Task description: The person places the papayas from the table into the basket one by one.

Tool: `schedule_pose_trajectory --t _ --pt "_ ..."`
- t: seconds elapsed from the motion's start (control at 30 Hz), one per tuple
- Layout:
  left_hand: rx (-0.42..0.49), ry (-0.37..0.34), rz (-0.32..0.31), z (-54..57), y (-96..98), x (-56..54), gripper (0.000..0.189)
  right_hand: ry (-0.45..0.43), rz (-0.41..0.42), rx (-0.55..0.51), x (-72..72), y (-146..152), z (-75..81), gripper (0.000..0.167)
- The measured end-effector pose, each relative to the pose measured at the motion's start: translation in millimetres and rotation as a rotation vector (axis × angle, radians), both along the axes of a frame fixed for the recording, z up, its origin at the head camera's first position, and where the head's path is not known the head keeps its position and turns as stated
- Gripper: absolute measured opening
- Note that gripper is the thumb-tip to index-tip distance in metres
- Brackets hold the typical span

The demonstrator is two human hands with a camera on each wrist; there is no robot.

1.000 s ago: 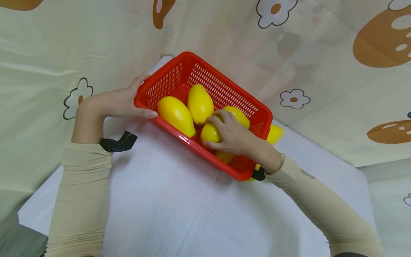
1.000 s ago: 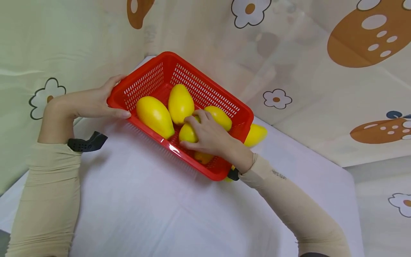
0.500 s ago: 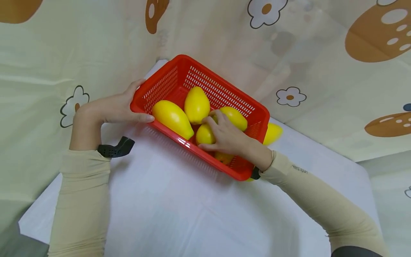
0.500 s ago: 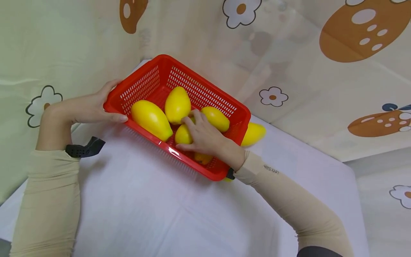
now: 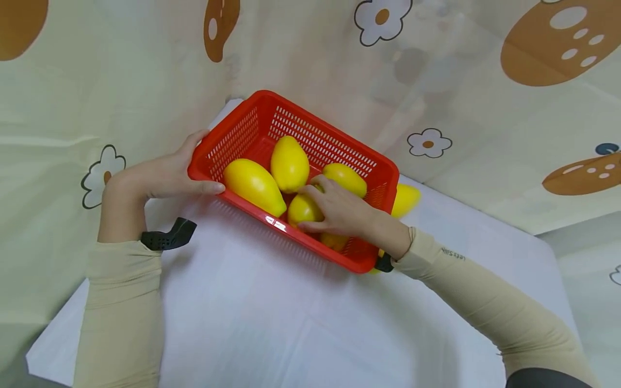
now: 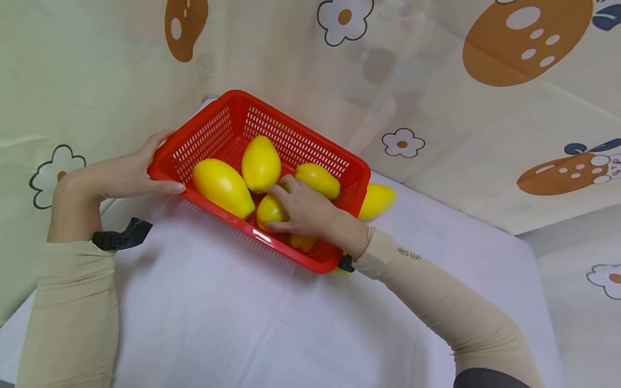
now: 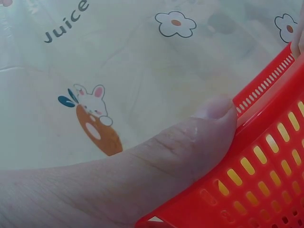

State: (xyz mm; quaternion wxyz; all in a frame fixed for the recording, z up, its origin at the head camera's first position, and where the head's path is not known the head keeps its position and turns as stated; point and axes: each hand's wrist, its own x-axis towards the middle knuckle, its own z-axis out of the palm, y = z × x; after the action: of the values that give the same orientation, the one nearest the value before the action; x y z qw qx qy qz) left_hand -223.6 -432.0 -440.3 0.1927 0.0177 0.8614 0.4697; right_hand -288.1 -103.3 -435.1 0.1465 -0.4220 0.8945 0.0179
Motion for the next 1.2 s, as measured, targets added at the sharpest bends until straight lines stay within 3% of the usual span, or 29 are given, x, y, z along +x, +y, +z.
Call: schedule_pose_trajectory --t 0.47,0.8,1.2 --pt "-0.012 -0.009 0.008 -2.1 4.9 4.3 0.117 0.061 0.035 -0.046 10.3 20.3 18.5 0.068" --pt "-0.044 -0.019 0.003 3.0 3.6 5.8 0.116 0.043 -0.097 -0.038 23.0 31.6 47.6 0.061" --pt "-0.019 -0.017 0.004 1.0 5.8 4.8 0.112 0.159 -0.216 -0.151 37.8 81.1 69.7 0.059"
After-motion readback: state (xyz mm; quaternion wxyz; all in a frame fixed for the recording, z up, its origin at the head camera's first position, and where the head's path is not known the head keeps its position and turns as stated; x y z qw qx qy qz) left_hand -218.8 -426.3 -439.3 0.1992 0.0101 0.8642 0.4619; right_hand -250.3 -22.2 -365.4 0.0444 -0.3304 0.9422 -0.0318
